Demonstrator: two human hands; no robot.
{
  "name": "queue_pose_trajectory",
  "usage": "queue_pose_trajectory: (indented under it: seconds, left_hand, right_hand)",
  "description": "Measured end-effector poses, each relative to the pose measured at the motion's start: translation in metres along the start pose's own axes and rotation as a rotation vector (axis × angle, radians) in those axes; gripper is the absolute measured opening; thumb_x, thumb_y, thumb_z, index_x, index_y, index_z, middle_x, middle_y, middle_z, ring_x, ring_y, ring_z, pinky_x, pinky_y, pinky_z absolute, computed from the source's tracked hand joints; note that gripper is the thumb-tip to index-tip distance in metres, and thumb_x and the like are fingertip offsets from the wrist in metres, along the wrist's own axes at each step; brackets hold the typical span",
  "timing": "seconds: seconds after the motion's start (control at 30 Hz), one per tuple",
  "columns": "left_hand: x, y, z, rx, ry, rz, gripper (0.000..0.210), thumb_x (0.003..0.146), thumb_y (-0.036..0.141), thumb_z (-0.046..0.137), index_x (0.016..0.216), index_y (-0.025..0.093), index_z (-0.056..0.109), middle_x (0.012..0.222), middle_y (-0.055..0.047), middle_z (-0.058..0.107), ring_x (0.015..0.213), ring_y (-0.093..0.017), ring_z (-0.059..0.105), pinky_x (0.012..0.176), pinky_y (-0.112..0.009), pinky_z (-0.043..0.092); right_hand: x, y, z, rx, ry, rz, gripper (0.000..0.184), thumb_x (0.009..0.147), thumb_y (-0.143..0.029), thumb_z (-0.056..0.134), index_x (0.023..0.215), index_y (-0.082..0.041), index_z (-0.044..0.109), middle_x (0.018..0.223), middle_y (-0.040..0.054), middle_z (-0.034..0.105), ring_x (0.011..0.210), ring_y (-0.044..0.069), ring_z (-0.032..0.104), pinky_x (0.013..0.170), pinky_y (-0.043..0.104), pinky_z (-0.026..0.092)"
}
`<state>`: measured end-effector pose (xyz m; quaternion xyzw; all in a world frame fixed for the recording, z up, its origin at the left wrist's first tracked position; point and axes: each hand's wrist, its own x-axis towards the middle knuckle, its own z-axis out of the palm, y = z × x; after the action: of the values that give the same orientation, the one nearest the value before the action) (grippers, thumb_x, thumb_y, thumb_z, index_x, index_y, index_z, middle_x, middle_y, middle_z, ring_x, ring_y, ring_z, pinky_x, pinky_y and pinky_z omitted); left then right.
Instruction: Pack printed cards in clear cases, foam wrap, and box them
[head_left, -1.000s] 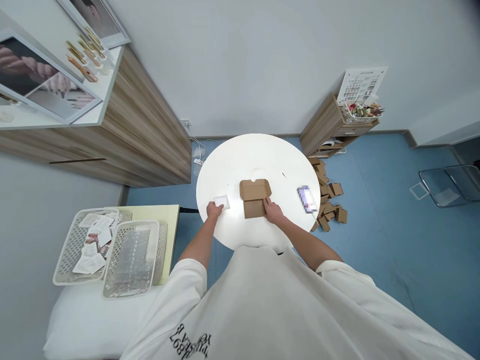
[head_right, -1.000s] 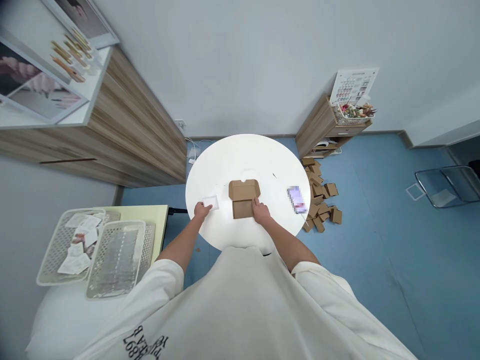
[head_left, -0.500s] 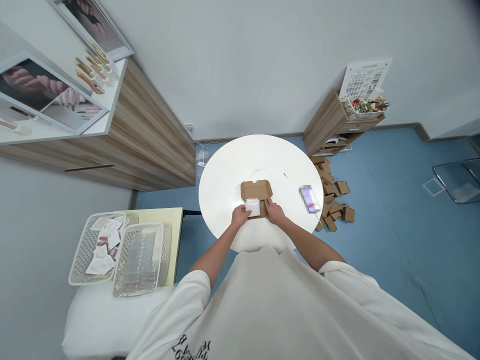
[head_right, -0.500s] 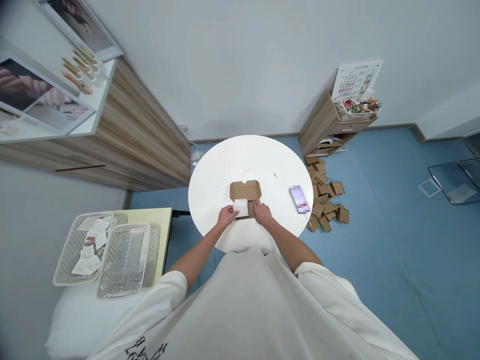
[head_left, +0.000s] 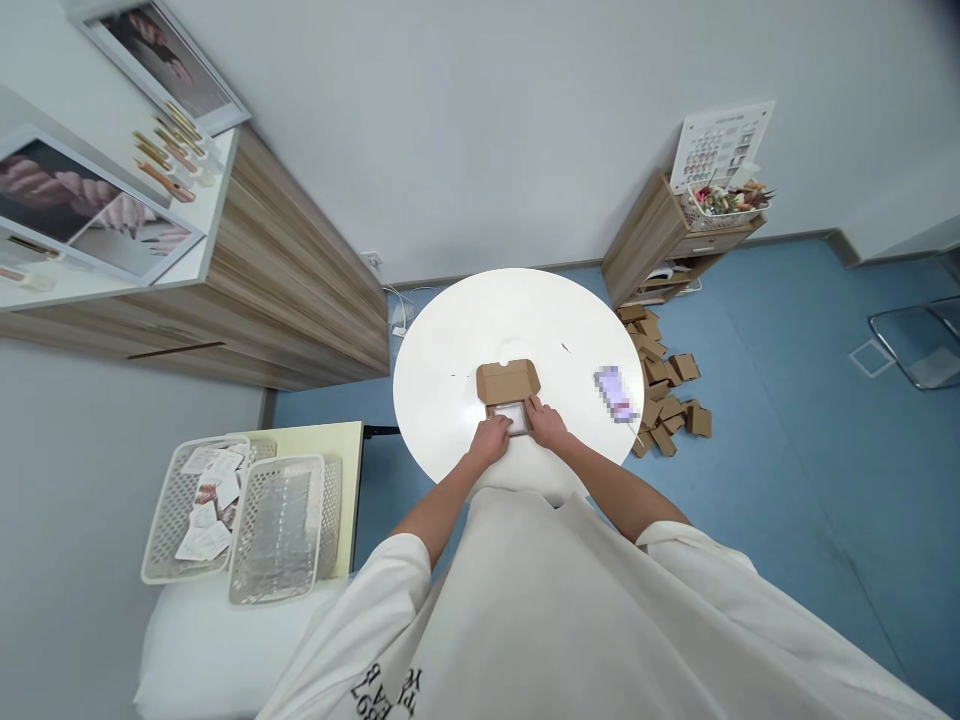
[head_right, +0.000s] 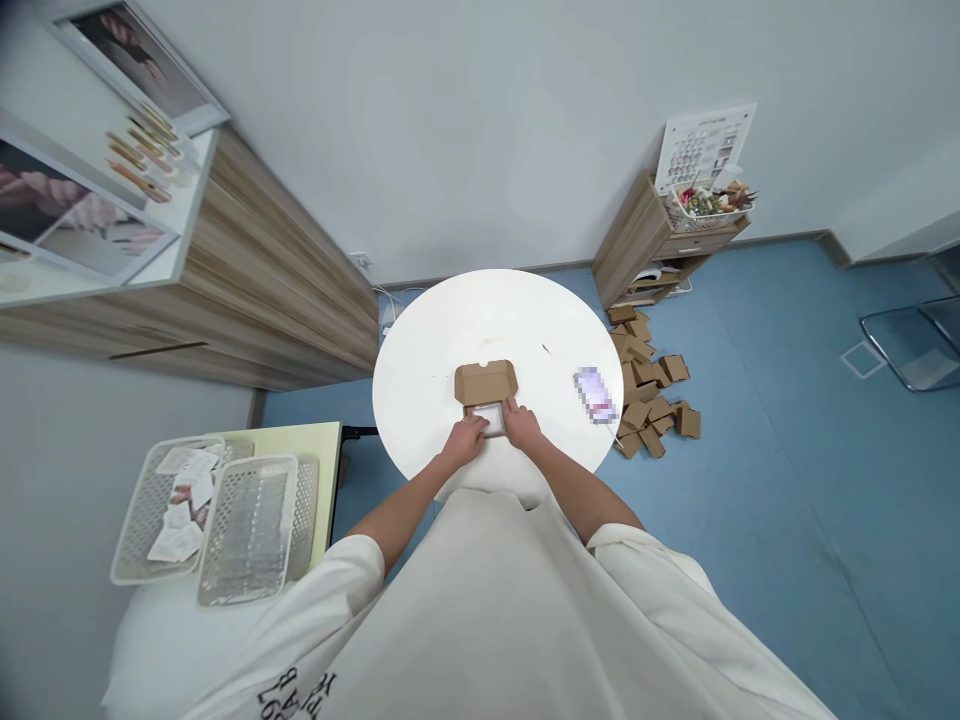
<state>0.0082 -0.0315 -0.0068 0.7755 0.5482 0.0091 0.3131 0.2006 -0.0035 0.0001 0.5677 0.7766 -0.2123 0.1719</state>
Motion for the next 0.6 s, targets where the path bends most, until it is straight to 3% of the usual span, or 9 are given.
queue_pose_trajectory:
  seconds: [0.13, 0.33, 0.4, 0.5, 0.6]
  left_hand:
    - [-0.012, 0.001, 0.003, 0.13, -0.104, 0.074, 0.045, 0.088, 0.01, 0.046, 0.131, 0.023, 0.055, 0.143, -0.012, 0.051, 0.126, -0.029, 0.051, 0.105, -0.047, 0.034]
    - [-0.011, -0.001, 0.002, -0.135, 0.006, -0.018, 0.042, 0.085, 0.011, 0.052, 0.124, 0.026, 0.059, 0.134, -0.01, 0.057, 0.127, -0.029, 0.05, 0.108, -0.045, 0.033]
    - [-0.005, -0.005, -0.004, -0.243, 0.132, -0.121, 0.037, 0.087, 0.014, 0.051, 0.121, 0.025, 0.059, 0.127, -0.011, 0.06, 0.123, -0.028, 0.052, 0.106, -0.044, 0.037]
    - [0.009, -0.014, -0.018, -0.427, 0.391, -0.375, 0.03, 0.089, 0.019, 0.05, 0.118, 0.022, 0.057, 0.122, -0.012, 0.059, 0.115, -0.025, 0.056, 0.102, -0.04, 0.042]
    - [0.026, -0.026, -0.034, -0.673, 0.466, -0.616, 0.038, 0.089, 0.025, 0.053, 0.126, 0.022, 0.047, 0.132, -0.012, 0.055, 0.112, -0.021, 0.059, 0.096, -0.035, 0.046]
  right_hand:
    - [0.0, 0.001, 0.0, 0.03, -0.012, -0.011, 0.087, 0.084, -0.024, 0.064, 0.156, -0.02, 0.017, 0.16, 0.0178, 0.02, 0.113, 0.031, 0.054, 0.091, 0.039, 0.046]
    - [-0.01, 0.008, 0.001, 0.168, 0.09, -0.071, 0.079, 0.085, -0.028, 0.065, 0.154, -0.024, 0.026, 0.159, 0.014, 0.025, 0.125, 0.034, 0.044, 0.099, 0.043, 0.042]
    - [-0.012, 0.011, -0.001, 0.249, 0.172, -0.03, 0.066, 0.09, -0.03, 0.058, 0.15, -0.023, 0.032, 0.156, 0.0141, 0.031, 0.127, 0.033, 0.043, 0.102, 0.045, 0.04]
    - [-0.005, 0.016, -0.008, 0.491, 0.322, 0.142, 0.052, 0.095, -0.033, 0.046, 0.146, -0.021, 0.04, 0.15, 0.0146, 0.039, 0.127, 0.03, 0.045, 0.104, 0.044, 0.042]
    - [0.011, 0.022, -0.019, 0.846, 0.363, 0.298, 0.057, 0.096, -0.042, 0.042, 0.148, -0.019, 0.039, 0.151, 0.0143, 0.04, 0.125, 0.026, 0.052, 0.102, 0.039, 0.046]
